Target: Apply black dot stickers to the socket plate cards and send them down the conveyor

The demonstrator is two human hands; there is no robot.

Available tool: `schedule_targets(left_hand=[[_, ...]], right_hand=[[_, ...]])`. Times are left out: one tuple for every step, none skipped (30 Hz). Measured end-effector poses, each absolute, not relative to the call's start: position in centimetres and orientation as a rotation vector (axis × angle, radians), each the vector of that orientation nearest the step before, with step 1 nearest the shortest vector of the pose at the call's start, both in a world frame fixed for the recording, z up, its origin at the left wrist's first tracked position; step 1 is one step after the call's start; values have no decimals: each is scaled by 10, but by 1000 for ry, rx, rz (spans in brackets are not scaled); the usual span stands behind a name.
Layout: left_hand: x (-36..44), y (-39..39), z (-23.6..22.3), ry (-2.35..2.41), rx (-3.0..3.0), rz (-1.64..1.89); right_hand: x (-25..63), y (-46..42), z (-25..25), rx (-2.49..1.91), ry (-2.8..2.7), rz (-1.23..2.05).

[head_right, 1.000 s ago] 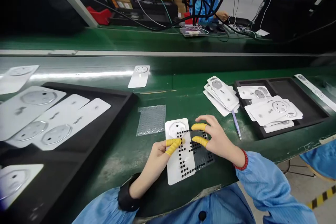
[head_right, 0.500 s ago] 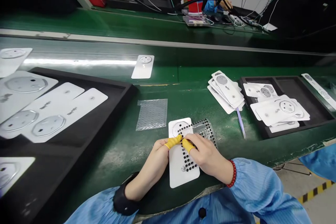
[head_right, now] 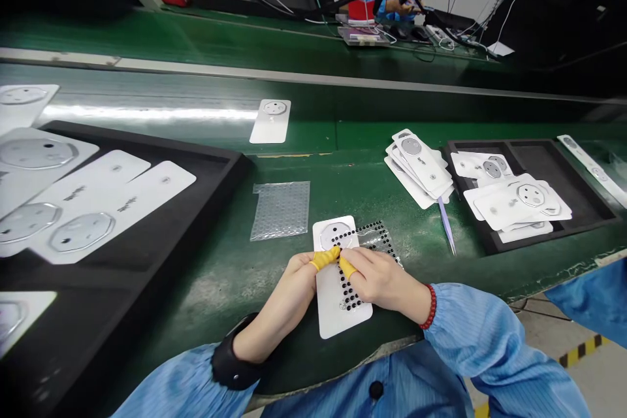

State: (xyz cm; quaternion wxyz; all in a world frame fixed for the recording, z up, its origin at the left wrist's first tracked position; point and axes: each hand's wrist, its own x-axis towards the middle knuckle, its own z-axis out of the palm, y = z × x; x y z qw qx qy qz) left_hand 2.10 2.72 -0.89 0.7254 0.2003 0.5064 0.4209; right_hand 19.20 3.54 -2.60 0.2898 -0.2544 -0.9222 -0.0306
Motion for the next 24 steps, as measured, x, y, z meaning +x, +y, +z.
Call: schedule_targets(left_hand=[[21, 28, -9, 1118, 444, 927], [21, 28, -9, 1119, 448, 926], [21, 29, -9, 1119, 453, 925], [21, 29, -9, 1119, 460, 924], [21, 29, -10, 1120, 469, 924], [22, 29, -10, 1121, 479, 924], [22, 29, -11, 1123, 492, 923], [22, 28, -12, 1124, 507, 922], [22, 28, -12, 1126, 524, 920], [22, 28, -13, 1129, 544, 917], [22, 28, -13, 1134, 566, 912], [21, 29, -13, 1141, 591, 905], [19, 30, -13, 1150, 620, 899], [15, 32, -14, 1163, 652, 897], [11, 34, -14, 1184, 687, 901], [6, 35, -14, 1212, 722, 915], [0, 35, -14, 1245, 755, 938], [-5, 35, -14, 1280, 782, 968], [-10, 34, -14, 1312, 812, 1003], [-13, 31, -14, 1335, 854, 1039], [-14, 27, -14, 1346, 907, 1073], [-13, 22, -15, 1341, 968, 1101], [-11, 17, -15, 1323, 1029, 1117], [-7, 12, -16, 1296, 1082, 1121]], right_hand=[[193, 37, -26, -650, -2464, -97], [194, 38, -26, -623, -2472, -99], [195, 40, -25, -604, -2477, -87], [195, 41, -23, -596, -2482, -59], [196, 43, -21, -595, -2486, -24], [196, 44, -20, -599, -2491, 8], [196, 46, -18, -603, -2491, 36], [196, 47, -16, -601, -2488, 63], [196, 48, -16, -593, -2484, 93], [196, 48, -15, -590, -2482, 131], [197, 49, -16, -593, -2484, 165], [198, 49, -17, -598, -2491, 195], [200, 49, -19, -611, -2506, 218], [202, 49, -22, -638, -2528, 240], [206, 49, -24, -678, -2547, 270], [210, 49, -27, -729, -2552, 323], [215, 49, -29, -802, -2519, 415], [220, 50, -29, -885, -2452, 527], [225, 51, -29, -961, -2371, 626], [230, 53, -27, -1023, -2273, 713], [233, 55, -23, -1070, -2162, 795], [234, 56, -18, -1100, -2041, 868], [234, 56, -11, -1104, -1919, 924], [231, 56, -4, -1090, -1805, 966]])
